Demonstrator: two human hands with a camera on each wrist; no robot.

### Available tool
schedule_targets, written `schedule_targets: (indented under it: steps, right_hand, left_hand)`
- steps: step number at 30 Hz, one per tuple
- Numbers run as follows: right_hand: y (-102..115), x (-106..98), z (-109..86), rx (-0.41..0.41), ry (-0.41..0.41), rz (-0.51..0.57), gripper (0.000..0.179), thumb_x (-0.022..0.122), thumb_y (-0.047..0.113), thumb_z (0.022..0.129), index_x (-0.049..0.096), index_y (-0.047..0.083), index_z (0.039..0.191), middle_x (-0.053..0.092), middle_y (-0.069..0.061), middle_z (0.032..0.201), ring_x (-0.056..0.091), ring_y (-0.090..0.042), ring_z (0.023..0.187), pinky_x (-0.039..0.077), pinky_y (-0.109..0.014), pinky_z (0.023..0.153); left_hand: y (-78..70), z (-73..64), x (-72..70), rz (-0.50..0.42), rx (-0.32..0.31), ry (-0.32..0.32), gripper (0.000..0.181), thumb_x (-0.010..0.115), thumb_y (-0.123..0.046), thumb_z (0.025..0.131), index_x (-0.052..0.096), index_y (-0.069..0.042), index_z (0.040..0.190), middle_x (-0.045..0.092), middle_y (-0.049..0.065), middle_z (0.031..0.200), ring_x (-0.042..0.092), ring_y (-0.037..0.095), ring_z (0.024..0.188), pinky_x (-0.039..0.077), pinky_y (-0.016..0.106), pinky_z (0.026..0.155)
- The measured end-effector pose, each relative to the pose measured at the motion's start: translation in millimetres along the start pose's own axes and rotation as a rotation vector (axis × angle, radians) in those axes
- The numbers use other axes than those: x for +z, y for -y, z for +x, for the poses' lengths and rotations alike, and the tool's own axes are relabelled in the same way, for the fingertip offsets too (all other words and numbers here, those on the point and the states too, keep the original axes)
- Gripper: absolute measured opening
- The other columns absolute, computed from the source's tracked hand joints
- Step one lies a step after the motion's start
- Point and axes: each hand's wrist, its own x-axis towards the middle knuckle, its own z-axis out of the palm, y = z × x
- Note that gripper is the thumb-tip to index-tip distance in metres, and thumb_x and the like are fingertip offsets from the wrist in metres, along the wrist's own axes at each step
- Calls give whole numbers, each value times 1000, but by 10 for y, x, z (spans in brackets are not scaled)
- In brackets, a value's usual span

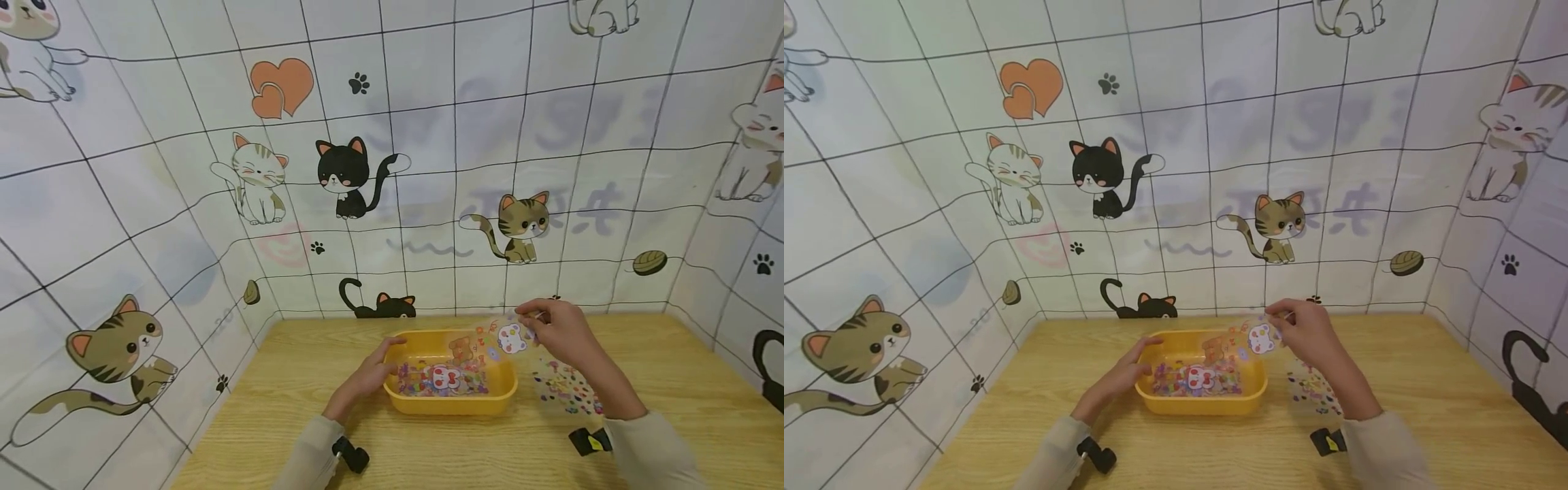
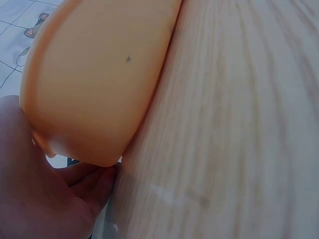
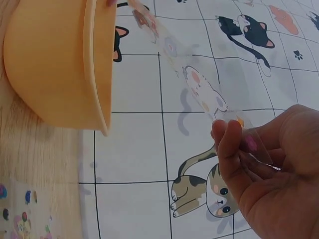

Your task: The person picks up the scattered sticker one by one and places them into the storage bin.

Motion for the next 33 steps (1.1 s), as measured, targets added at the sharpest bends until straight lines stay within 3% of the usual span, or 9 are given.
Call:
schedule_targets:
  steps: [8,15,18,33]
  right_hand:
    - [158,227,108,-36,69,35,23,61,5,100,73,-1,119,73,-9,82,58,-16,55,41,-29,46]
    - [334,433,236,-74,176,56,23,61,3,99,71,-5,118,75,-18,96,67,-22,63,54,-31,56]
    - [390,532,276,-73,208,57,23,61,2,99,71,-7,117,74,-20,103,68,-21,69,55,-30,57]
    - [510,927,361,-70,242,55,24,59,0,99,72,-8,117,75,-20,107,63,-15,66,47,-28,54]
  left_hand:
    - [1,-7,10,7,9,-3,60,49,-12,94,43,-25,153,32,12,168,27,43,155,27,67,119]
    - [-20,-14,14,7,18,-5,60,50,-12,94,43,-23,153,33,12,168,27,42,155,28,67,119]
    - [-13,-7,19,8,20,-8,60,50,-12,94,44,-24,153,33,11,168,27,42,155,28,66,119]
    - [-23,-8,7,3,32,-7,60,49,-12,95,43,-22,153,35,10,167,28,40,155,28,66,119]
